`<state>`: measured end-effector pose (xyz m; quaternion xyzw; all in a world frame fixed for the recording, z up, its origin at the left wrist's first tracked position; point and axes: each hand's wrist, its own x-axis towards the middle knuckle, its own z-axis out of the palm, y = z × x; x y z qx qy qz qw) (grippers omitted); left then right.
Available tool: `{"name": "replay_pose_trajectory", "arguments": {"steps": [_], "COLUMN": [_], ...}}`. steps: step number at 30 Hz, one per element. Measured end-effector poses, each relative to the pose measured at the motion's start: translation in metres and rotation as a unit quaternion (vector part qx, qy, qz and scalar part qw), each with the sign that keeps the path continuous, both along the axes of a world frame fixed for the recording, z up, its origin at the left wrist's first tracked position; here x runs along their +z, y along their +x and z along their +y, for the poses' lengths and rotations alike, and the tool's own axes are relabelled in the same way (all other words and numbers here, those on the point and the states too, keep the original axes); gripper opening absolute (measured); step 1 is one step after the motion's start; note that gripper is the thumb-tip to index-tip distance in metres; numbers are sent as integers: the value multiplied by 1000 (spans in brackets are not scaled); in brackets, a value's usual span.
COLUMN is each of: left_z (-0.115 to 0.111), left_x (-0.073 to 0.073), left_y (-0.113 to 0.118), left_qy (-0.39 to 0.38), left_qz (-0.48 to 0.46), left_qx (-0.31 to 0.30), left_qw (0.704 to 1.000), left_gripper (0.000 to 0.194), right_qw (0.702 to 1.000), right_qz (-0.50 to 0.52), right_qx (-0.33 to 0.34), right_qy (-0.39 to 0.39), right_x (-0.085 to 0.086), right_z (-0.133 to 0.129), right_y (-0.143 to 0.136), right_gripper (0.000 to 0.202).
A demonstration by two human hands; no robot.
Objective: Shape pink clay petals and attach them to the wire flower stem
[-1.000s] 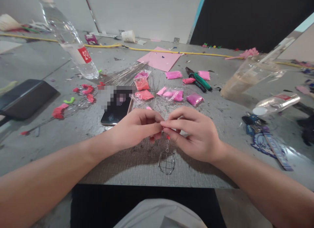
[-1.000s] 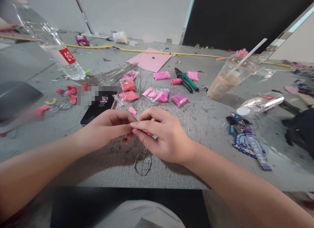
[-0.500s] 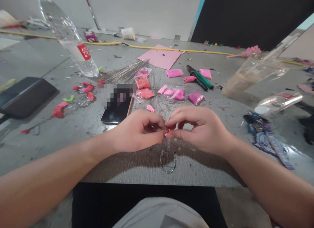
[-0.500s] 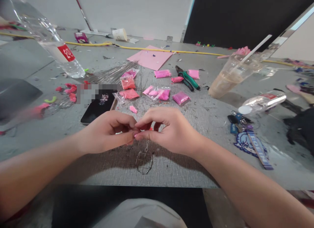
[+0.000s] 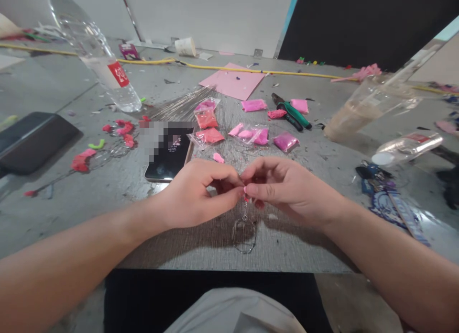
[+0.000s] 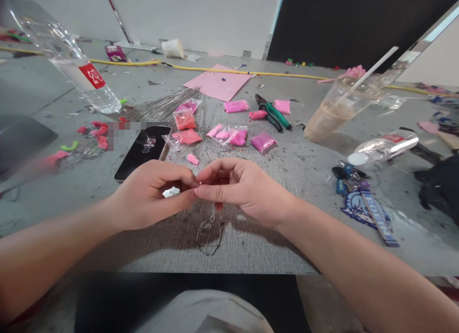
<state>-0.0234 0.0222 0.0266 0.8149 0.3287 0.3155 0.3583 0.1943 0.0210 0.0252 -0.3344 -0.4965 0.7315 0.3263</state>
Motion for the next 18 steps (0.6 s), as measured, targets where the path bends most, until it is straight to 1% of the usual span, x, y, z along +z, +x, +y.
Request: {"name": "replay_pose_trajectory", "arguments": {"steps": [3,5,6,8,9,11,14,16,18], "left_z": [5,12,15,23,27,33,38,39,40], "left_x": [0,-1,-2,-6,-8,-11,-15,-17,-18], "left_y": [0,-2,-4,-9,-12,-17,-21,-21,-20], "left_qy": [0,14,30,94,130,166,181,182,177], "left_qz": [12,42,66,120,149,195,251,280,290], "left_qx": [21,39,45,51,46,17,-23,-37,-45], "left_qw": [1000,998,996,987,979,967,951,942,939], "left_gripper": [16,14,13,15,17,23,29,31,31], "right_qw": [999,997,994,985,979,972,967,967,967], "right_qz": [9,-3,-18,-53,-68,-91,-122,-132,-131], "right_qx": [-18,-45,-64,-105,-120,-139,-155,-159,-162], "right_qy": [25,59,81,129,147,164,159,150,145], "right_x": [-3,-4,-5,-6,-7,-10,-14,-17,-19], "right_z": [2,5,6,10,12,18,25,28,30], "right_y": [0,1,1,3,4,6,8,9,9], "right_gripper": [18,16,16,17,19,24,28,29,29]}}
